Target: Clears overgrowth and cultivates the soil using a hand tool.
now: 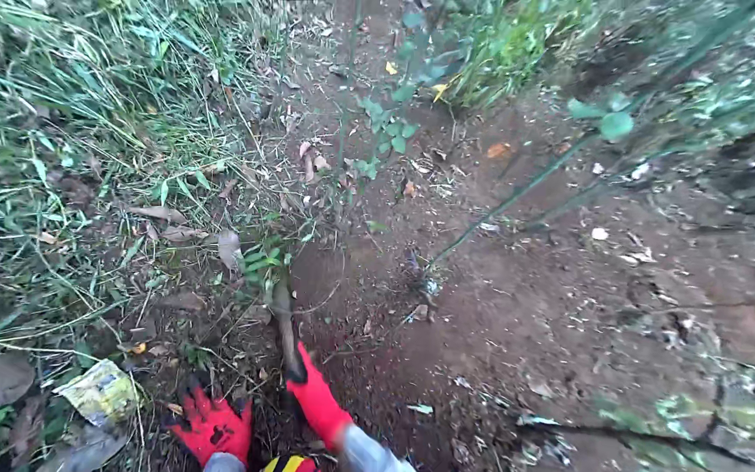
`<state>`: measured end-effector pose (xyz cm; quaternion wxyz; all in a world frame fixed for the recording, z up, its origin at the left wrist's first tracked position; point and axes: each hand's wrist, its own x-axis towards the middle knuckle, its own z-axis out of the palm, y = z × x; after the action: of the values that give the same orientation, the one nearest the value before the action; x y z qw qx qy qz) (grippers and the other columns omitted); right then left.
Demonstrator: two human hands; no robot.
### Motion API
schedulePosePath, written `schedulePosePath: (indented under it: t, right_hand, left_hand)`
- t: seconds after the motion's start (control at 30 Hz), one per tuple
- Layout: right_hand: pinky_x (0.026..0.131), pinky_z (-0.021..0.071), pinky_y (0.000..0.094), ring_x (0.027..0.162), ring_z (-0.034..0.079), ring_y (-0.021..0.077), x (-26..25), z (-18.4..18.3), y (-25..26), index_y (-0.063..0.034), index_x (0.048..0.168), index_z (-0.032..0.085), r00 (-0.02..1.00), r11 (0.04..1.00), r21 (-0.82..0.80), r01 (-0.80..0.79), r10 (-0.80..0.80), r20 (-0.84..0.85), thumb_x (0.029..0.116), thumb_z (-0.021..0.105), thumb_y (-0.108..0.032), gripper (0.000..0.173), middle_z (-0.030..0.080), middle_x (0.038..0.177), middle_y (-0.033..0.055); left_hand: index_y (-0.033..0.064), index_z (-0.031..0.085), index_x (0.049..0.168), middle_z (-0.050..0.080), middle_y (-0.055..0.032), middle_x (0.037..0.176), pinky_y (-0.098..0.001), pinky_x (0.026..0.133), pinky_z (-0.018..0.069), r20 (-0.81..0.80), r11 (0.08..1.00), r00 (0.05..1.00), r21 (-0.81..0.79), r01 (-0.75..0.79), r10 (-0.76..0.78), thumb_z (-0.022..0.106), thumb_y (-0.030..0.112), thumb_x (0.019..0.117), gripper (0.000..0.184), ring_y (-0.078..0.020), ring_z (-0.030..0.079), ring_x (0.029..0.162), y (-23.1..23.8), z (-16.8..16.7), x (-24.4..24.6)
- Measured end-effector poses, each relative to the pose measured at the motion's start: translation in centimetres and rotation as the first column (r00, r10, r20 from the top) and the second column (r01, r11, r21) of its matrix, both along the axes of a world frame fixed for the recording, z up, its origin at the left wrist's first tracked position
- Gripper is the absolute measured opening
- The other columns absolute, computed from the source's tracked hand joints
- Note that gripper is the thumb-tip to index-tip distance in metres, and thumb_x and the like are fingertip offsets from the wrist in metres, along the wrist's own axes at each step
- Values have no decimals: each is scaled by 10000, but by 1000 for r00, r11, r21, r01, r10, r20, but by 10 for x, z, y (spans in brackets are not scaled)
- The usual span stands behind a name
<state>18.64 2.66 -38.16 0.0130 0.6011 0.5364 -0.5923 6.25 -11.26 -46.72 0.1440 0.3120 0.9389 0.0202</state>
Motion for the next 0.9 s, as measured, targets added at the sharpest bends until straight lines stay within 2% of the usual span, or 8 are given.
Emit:
schedulePosePath:
  t: [0.13, 0.33, 0.43, 0.6, 0.67, 0.77, 0.83, 0.9]
  right_hand:
    - [979, 519, 642, 1161, 662, 400, 39, 56, 35, -353, 1642, 234, 874, 904, 27, -427, 404, 269, 1019, 601, -362, 723, 638, 1354, 203]
    - [1015, 500, 609, 1208, 628, 436, -83, 26, 216, -160, 1656, 138, 946, 903, 393, -175, 44, 320, 1070, 516, -263, 704, 598, 1365, 280]
    - [957, 544, 587, 1142, 660, 405, -101, -24, 157, -147, 1657, 96, 992, 945, 324, -36, -5, 125, 1032, 572, -209, 788, 608, 1340, 274]
    - [1044, 500, 592, 1220, 641, 352, 2, 45, 87, -288, 1653, 214, 834, 847, 55, -529, 507, 217, 1016, 609, -273, 749, 598, 1420, 193]
    - [932, 550, 595, 1082, 688, 372, -6, 56, 136, -274, 1646, 244, 851, 854, 161, -494, 438, 289, 1018, 598, -244, 722, 642, 1326, 216]
    - [979, 527, 533, 1138, 646, 378, -74, 21, 222, -79, 1613, 277, 994, 928, 357, -105, 86, 70, 1045, 560, -146, 638, 602, 1339, 273]
    - [956, 525, 570, 1139, 636, 402, -127, -5, 218, -82, 1589, 303, 996, 930, 363, 50, -22, -83, 1039, 572, -155, 616, 605, 1323, 279]
    - [1006, 525, 526, 1189, 627, 349, -160, -26, 158, -76, 1589, 294, 978, 939, 334, -86, 143, -152, 994, 616, -111, 677, 596, 1359, 247]
  left_hand:
    - [0, 557, 1444, 306, -284, 1632, -762, 1178, 78, -10, 1000, 1000, 15, -9, 9, 686, 658, 799, 931, -482, 208, 1542, 3, 3, 2]
    - [35, 568, 1450, 341, -303, 1607, -807, 1140, 90, -28, 999, 999, 42, 16, -15, 686, 641, 810, 890, -534, 232, 1515, 1, 4, 1]
    - [41, 603, 1417, 363, -281, 1605, -795, 1149, 105, -2, 1000, 1000, 25, -8, 8, 671, 654, 805, 869, -517, 233, 1521, 0, 3, 3]
    - [33, 611, 1408, 363, -301, 1596, -790, 1153, 99, 40, 999, 999, 25, -28, 27, 691, 640, 796, 866, -529, 223, 1520, 3, 6, 2]
    - [20, 575, 1435, 391, -308, 1576, -783, 1161, 112, 38, 999, 999, 0, -32, 32, 692, 651, 799, 903, -527, 273, 1502, 1, 7, 5]
    - [27, 589, 1427, 350, -298, 1605, -782, 1163, 92, 50, 999, 998, 22, -48, 47, 728, 644, 783, 903, -519, 234, 1520, 2, 7, 5]
    - [40, 631, 1388, 349, -301, 1604, -771, 1173, 83, 22, 996, 998, 70, -57, 55, 709, 662, 782, 872, -517, 227, 1523, 0, 3, 8]
    - [32, 628, 1387, 330, -316, 1606, -759, 1178, 106, -27, 991, 997, 121, -64, 68, 670, 697, 773, 906, -517, 228, 1523, -1, -4, 5]
